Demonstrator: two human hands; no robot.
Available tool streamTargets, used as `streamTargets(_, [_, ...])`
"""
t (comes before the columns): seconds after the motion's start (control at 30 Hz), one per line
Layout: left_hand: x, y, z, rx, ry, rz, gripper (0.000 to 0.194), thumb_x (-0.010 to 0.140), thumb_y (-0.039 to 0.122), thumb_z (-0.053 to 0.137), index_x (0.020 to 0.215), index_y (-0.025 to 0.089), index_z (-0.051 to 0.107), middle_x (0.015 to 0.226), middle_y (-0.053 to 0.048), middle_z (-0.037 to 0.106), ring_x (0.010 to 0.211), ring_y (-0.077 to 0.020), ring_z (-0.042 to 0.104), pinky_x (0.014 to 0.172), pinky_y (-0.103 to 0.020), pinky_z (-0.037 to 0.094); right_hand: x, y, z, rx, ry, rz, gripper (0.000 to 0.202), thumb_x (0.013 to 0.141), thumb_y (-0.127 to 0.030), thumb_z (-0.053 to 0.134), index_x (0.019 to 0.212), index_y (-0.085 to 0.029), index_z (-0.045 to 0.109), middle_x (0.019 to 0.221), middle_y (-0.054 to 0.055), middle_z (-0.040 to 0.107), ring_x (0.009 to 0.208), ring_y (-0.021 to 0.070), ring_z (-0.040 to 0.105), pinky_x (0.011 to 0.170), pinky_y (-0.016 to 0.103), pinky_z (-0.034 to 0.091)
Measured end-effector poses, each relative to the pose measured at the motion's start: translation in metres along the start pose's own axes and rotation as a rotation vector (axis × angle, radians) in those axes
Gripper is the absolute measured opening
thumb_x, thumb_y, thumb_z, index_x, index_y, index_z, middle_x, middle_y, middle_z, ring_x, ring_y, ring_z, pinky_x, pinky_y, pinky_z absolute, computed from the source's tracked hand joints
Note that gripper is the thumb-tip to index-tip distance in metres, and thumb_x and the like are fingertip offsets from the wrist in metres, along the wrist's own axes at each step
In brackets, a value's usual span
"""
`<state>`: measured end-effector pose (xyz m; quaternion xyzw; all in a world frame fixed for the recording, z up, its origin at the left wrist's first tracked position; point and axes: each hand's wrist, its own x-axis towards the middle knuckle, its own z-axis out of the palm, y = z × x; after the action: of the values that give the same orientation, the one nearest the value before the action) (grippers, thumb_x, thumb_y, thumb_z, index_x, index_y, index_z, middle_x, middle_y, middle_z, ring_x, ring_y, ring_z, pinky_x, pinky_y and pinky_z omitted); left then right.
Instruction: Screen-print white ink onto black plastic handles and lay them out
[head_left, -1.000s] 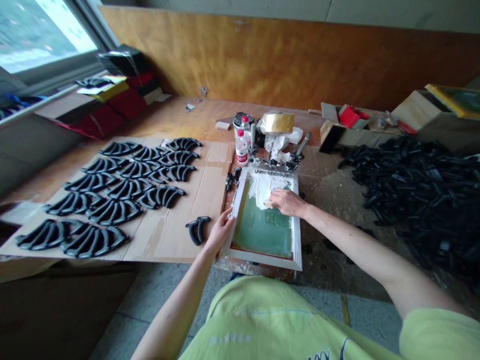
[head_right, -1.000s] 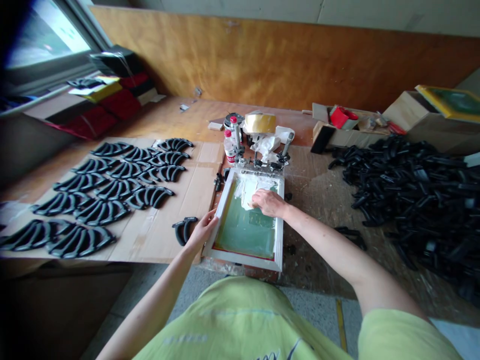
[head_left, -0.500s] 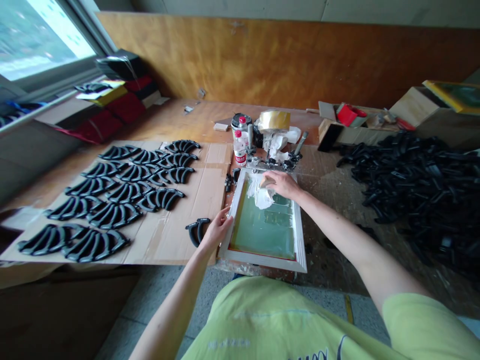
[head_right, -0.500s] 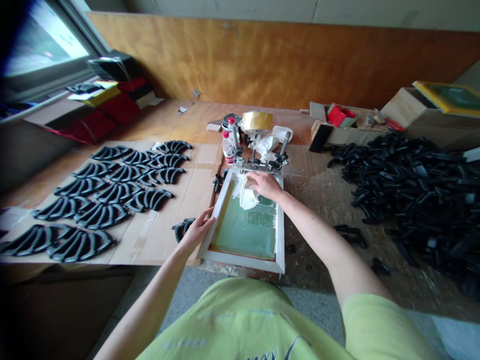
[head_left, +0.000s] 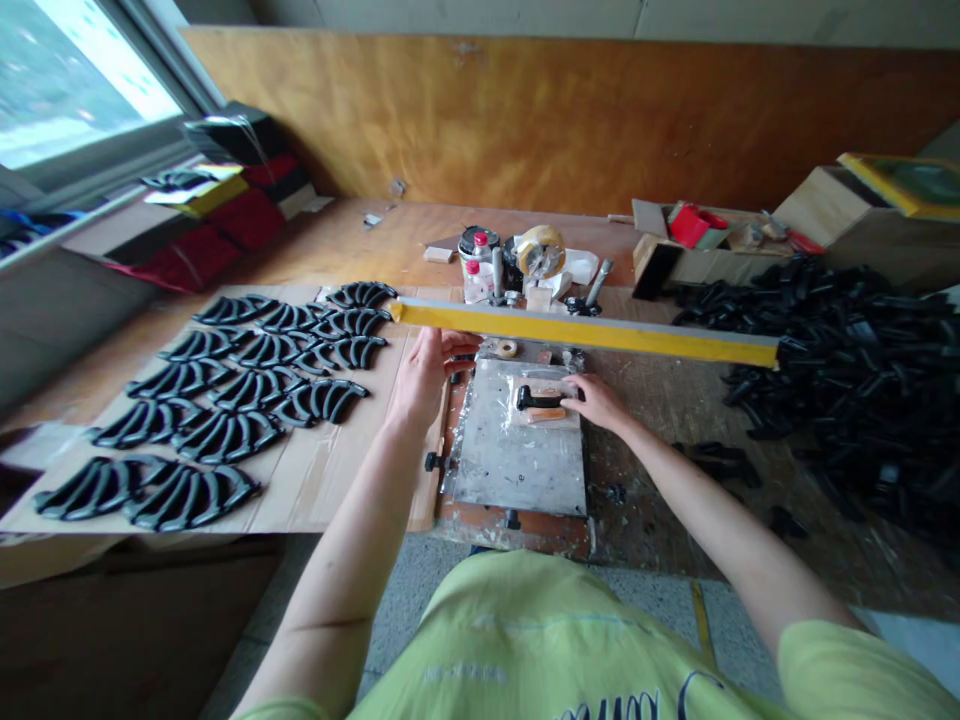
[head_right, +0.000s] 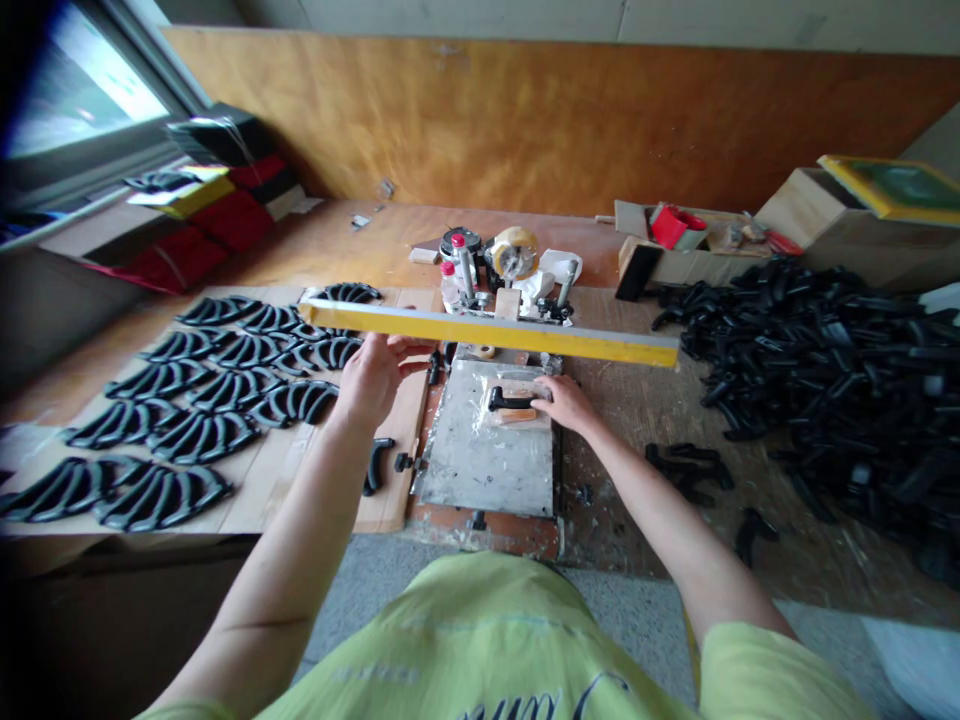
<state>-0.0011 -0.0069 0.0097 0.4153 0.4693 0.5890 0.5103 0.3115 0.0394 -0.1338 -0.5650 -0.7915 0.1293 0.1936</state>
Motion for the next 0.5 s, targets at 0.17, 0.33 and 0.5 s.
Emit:
streamTargets(0.17, [-0.041,-0.063,0.010,-0.005,-0.002,-0.363,0.061,0.082,0.064,0.053,0.120,0.017,0.054,0.099,-0.011,0.071,0.073,-0.0162,0.067,0.055,-0.023,0.049,-0.019,-0.053,0.018,-0.087,-0.060,-0.095,0.016,0.084,-0.021,0.065,0.100,-0.020,0.068,0.096,0.008,0.061,0.096,0.0226,0.055,0.090,0.037,0.043])
streamTargets(0.33, [-0.092,-0.124,0.008,-0.083,-0.091,-0.750,0.047,0.083,0.058,0.055,0.105,0.016,0.058,0.086,-0.009,0.071,0.073,-0.0181,0.069,0.049,-0.021,0.046,-0.062,-0.120,0.019,0.019,-0.064,-0.355,0.020,0.092,-0.024,0.054,0.108,-0.023,0.066,0.098,0.007,0.061,0.094,0.0199,0.055,0.087,0.032,0.045])
streamTargets(0.5, [-0.092,-0.138,-0.083,0.195,0.241,-0.637,0.035,0.083,0.051,0.052,0.088,0.017,0.058,0.067,-0.003,0.067,0.056,-0.0150,0.063,0.047,-0.021,0.042,-0.096,-0.046,-0.005,-0.017,-0.093,-0.089,0.030,0.088,-0.009,0.050,0.109,-0.023,0.067,0.106,0.008,0.068,0.101,0.0204,0.060,0.089,0.034,0.047])
